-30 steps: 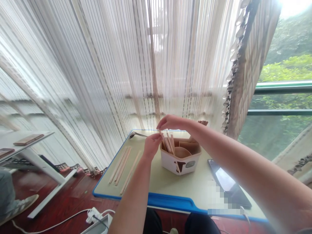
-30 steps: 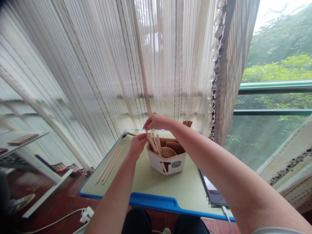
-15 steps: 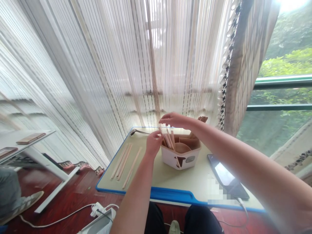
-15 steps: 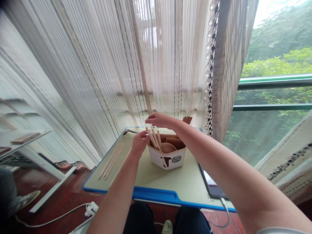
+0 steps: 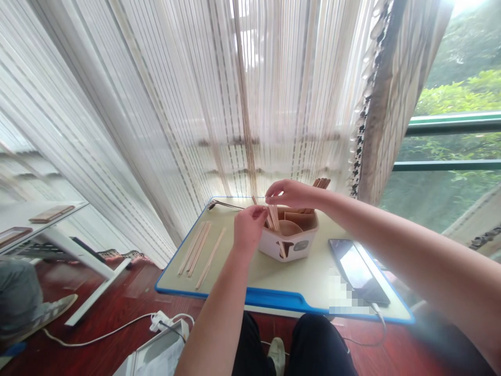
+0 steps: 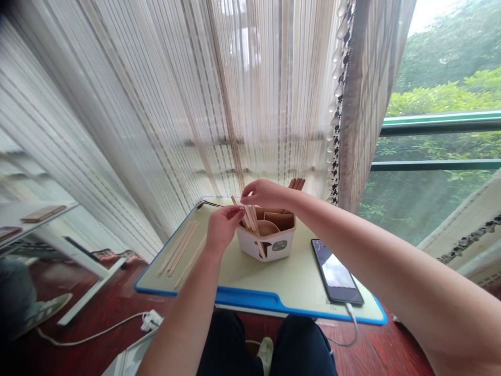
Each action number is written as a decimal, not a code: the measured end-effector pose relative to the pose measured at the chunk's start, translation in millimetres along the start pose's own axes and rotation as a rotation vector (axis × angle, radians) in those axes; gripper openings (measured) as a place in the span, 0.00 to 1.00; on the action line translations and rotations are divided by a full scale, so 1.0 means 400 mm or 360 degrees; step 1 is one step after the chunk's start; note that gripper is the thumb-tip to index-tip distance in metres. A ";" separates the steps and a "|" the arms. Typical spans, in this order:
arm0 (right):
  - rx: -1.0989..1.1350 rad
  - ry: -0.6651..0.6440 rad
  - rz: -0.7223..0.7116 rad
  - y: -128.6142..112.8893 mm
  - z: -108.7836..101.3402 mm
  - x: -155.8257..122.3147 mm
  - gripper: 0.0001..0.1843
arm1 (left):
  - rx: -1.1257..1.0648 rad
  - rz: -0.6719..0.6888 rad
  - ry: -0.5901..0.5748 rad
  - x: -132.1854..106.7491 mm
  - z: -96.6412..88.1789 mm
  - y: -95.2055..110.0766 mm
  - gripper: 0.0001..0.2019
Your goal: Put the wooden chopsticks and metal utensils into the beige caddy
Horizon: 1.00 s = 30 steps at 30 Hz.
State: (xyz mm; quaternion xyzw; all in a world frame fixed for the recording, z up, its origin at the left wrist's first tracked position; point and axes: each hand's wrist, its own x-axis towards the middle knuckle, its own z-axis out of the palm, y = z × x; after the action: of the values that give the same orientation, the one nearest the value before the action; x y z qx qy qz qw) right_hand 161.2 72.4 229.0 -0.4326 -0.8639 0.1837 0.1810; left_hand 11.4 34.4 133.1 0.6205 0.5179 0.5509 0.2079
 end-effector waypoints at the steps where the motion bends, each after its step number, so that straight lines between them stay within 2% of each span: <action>1: -0.0026 0.0018 -0.0005 0.000 -0.004 0.000 0.12 | -0.0051 -0.0037 -0.0038 0.000 0.002 -0.003 0.10; 3: -0.0061 0.0034 -0.0025 0.000 -0.008 -0.001 0.11 | -0.0110 -0.0066 -0.0043 -0.002 0.005 -0.003 0.10; 7: -0.0093 -0.0010 -0.0062 -0.001 -0.004 -0.004 0.12 | -0.0096 -0.0034 0.0059 -0.008 0.001 0.016 0.11; 15: -0.0085 0.0110 -0.0127 -0.014 -0.021 -0.018 0.10 | -0.0080 -0.0042 0.0004 -0.015 -0.001 0.015 0.11; 20: -0.0168 0.0022 -0.0190 -0.011 -0.012 -0.028 0.09 | -0.0080 -0.0031 -0.0004 -0.012 0.003 0.019 0.11; 26: -0.0332 0.0012 -0.0239 0.021 0.000 -0.032 0.06 | -0.0025 -0.0069 -0.0103 -0.004 0.004 0.020 0.11; 30: -0.0388 0.0071 -0.0324 0.031 0.005 -0.023 0.08 | -0.0035 -0.0070 -0.0190 0.000 0.014 0.006 0.07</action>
State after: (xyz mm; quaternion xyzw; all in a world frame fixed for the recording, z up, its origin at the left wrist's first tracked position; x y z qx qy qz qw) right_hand 173.7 71.4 220.1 -0.3654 -0.9150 0.0487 0.1639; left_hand 17.3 35.1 133.3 0.6383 0.5121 0.5139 0.2572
